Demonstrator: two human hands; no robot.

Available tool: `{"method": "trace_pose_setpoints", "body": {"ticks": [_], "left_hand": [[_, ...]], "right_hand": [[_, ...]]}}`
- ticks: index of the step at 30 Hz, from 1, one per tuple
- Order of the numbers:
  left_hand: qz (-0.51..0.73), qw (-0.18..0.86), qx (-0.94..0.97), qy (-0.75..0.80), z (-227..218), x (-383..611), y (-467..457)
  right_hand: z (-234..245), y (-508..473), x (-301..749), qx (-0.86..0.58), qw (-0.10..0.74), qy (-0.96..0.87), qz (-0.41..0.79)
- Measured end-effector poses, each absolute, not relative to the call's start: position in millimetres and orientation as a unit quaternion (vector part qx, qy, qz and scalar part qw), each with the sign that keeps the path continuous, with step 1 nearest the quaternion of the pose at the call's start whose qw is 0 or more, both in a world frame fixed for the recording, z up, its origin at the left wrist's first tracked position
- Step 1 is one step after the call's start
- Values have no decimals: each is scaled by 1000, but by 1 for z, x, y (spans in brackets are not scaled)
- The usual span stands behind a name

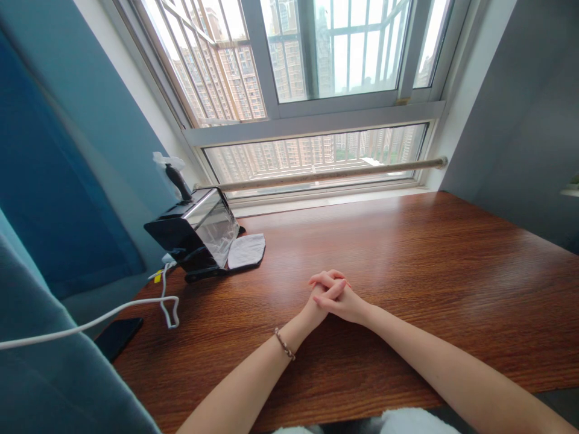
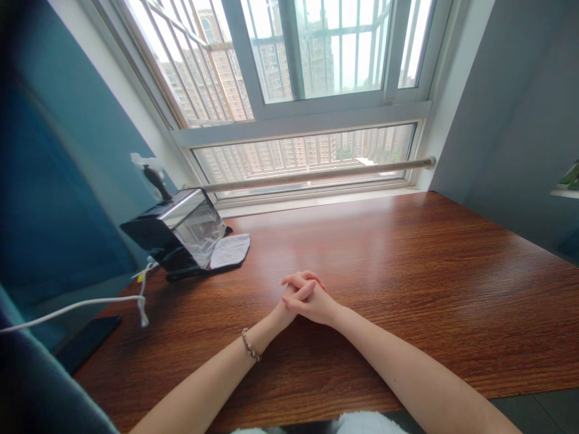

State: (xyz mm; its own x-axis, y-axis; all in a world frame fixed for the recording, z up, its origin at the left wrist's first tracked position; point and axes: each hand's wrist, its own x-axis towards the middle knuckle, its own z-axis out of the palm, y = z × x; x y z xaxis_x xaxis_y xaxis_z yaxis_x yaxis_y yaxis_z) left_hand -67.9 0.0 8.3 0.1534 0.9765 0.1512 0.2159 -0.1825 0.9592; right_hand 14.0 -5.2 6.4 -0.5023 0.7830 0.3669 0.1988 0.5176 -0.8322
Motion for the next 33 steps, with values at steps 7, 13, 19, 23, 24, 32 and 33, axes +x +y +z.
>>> {"method": "trace_pose_setpoints", "body": {"ticks": [7, 13, 19, 23, 24, 32, 33], "left_hand": [[421, 461, 641, 446, 2, -76, 3], [440, 460, 632, 442, -7, -77, 4], [445, 488, 624, 416, -24, -80, 10], [453, 480, 627, 415, -28, -74, 13], [453, 459, 624, 441, -27, -71, 12], [452, 304, 568, 617, -5, -40, -3], [459, 288, 555, 631, -4, -34, -4]], "right_hand": [[6, -5, 14, -313, 388, -783, 371], [6, -5, 14, -314, 388, -783, 372], [5, -4, 14, -319, 388, -781, 371], [5, -4, 14, -317, 390, -781, 371], [5, -4, 14, -315, 391, -781, 372], [4, -4, 13, -308, 400, -779, 372], [4, -4, 13, -308, 400, -779, 372]]}}
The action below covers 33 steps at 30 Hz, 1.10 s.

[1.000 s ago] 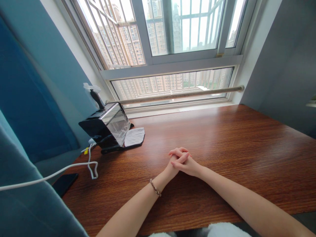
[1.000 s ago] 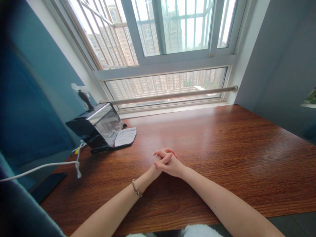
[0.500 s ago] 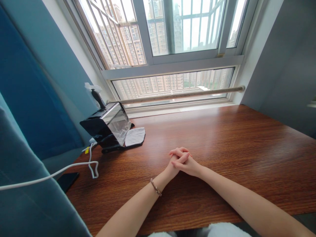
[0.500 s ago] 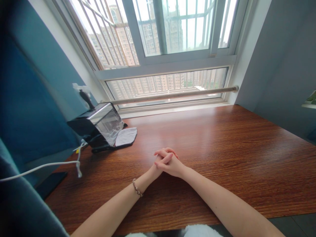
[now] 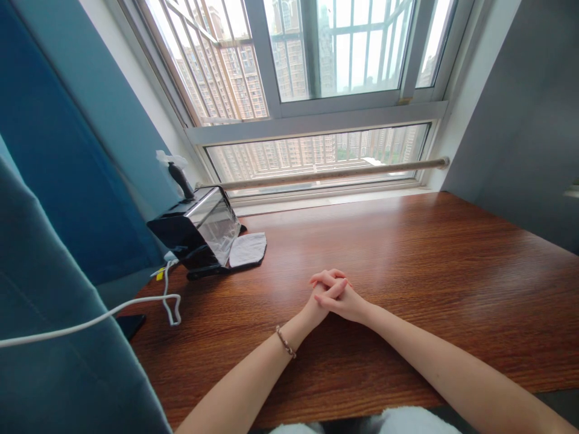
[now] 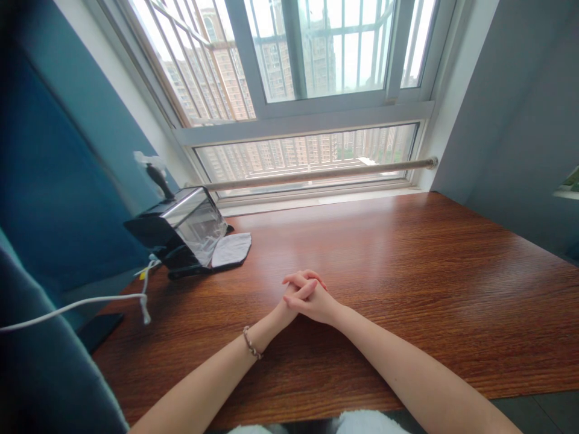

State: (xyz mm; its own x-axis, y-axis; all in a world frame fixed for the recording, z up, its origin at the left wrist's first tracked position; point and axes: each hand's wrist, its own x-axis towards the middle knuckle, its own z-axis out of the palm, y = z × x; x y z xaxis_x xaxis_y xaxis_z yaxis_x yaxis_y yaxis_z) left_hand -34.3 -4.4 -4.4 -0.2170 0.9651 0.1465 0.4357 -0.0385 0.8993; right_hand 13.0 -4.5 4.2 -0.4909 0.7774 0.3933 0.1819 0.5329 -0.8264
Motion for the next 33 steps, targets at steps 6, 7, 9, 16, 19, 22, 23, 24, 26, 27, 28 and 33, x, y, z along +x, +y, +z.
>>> {"method": "trace_pose_setpoints", "body": {"ticks": [6, 7, 9, 16, 19, 22, 23, 24, 26, 27, 28, 33], "left_hand": [[498, 215, 491, 682, -7, -25, -4], [487, 241, 518, 660, -7, -31, -3], [465, 290, 558, 623, -7, -45, -1], [428, 429, 623, 495, -3, -73, 2], [420, 438, 628, 488, -2, -76, 1], [415, 465, 628, 467, -1, -76, 1], [416, 472, 626, 461, -1, -75, 2], [419, 476, 622, 458, -1, -75, 2], [427, 473, 616, 464, -1, -73, 2], [428, 470, 613, 469, -1, -72, 3], [428, 467, 612, 474, -1, -71, 3], [437, 430, 609, 504, -3, -68, 3]], "right_hand": [[4, -4, 12, -309, 400, -778, 372], [4, -4, 12, -310, 400, -778, 372], [4, -4, 12, -308, 400, -779, 371], [4, -4, 13, -307, 398, -779, 373], [4, -4, 14, -306, 400, -779, 374], [3, -3, 14, -306, 400, -779, 373], [3, -3, 14, -307, 400, -779, 372], [3, -4, 14, -307, 401, -779, 372], [3, -4, 13, -308, 402, -778, 372], [3, -4, 13, -307, 402, -778, 372], [3, -4, 13, -306, 403, -778, 372], [4, -4, 13, -305, 403, -777, 374]]}}
